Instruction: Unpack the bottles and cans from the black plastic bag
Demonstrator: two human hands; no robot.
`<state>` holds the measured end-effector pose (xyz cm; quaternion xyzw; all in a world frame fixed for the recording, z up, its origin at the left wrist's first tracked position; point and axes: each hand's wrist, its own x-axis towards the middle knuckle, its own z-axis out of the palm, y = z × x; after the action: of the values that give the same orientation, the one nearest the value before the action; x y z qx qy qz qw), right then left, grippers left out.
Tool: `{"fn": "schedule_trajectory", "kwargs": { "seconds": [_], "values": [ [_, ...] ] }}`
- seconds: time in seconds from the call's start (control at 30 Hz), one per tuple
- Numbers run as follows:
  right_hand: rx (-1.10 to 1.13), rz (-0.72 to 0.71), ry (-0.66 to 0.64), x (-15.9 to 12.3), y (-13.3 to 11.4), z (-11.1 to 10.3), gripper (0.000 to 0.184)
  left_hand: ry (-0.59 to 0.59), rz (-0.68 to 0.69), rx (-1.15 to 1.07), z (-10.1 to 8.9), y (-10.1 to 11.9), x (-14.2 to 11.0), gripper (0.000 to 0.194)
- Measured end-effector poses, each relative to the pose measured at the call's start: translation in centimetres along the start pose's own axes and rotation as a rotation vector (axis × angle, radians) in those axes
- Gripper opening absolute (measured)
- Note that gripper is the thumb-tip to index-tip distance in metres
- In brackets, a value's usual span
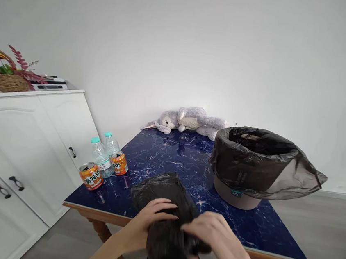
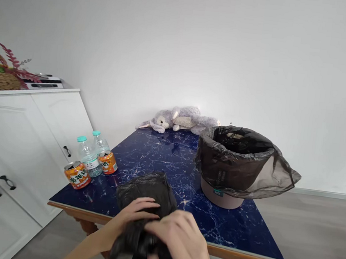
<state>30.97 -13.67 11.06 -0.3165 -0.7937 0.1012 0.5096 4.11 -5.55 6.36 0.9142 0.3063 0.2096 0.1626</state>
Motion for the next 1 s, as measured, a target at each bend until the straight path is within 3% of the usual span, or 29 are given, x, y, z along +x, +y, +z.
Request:
{"fn": "schedule_trajectory", "kwargs": {
  "seconds": [0.1,0.2,0.27,0.4,0.47,0.53,0.67,0.73,0.8,0.87,0.93,1.0],
  "values": [
    [-0.006,0.184,0.011,4.0,1.7,1.7,0.027,-0.007,-0.06,0.083,0.6,0.8,-1.1,0.065],
    [-0.007,0.347,-0.148,8.0,5.2,4.2,0.025,-0.039,-0.086,0.184,0.8,1.5,-2.0,0.086],
    [-0.121,0.403,-0.288,10.2,7.7,6.3,0.031,-0.112,-0.06,0.233,0.7,1.9,-2.2,0.094],
    [-0.219,0.427,-0.482,12.3,11.5,10.6,0.032,-0.189,0.027,0.319,0.3,2.3,-2.3,0.094],
    [-0.215,0.405,-0.521,12.6,12.5,12.2,0.029,-0.14,0.052,0.361,0.2,2.2,-2.8,0.088],
    [-0.212,0.386,-0.533,12.6,12.9,13.0,0.029,-0.021,0.045,0.408,0.3,2.0,-3.6,0.078],
    [-0.215,0.358,-0.416,11.8,11.9,12.1,0.038,0.373,-0.108,0.459,0.0,2.2,-5.4,0.063],
    [-0.185,0.298,-0.319,10.7,10.9,10.9,0.042,0.478,-0.144,0.45,-0.2,2.7,-5.6,0.065],
    [-0.137,0.185,-0.252,9.1,9.9,9.6,0.044,0.428,-0.116,0.448,-0.4,3.3,-5.1,0.07],
    [-0.12,0.047,-0.267,7.3,9.6,8.8,0.046,0.278,-0.079,0.456,-0.3,3.7,-4.2,0.074],
    [-0.135,-0.061,-0.364,5.8,10.1,8.6,0.049,0.176,-0.075,0.462,0.2,3.7,-3.3,0.075],
    [-0.151,-0.086,-0.485,4.8,11.4,9.0,0.053,0.163,-0.108,0.456,1.0,3.1,-3.0,0.074]
  ]
}}
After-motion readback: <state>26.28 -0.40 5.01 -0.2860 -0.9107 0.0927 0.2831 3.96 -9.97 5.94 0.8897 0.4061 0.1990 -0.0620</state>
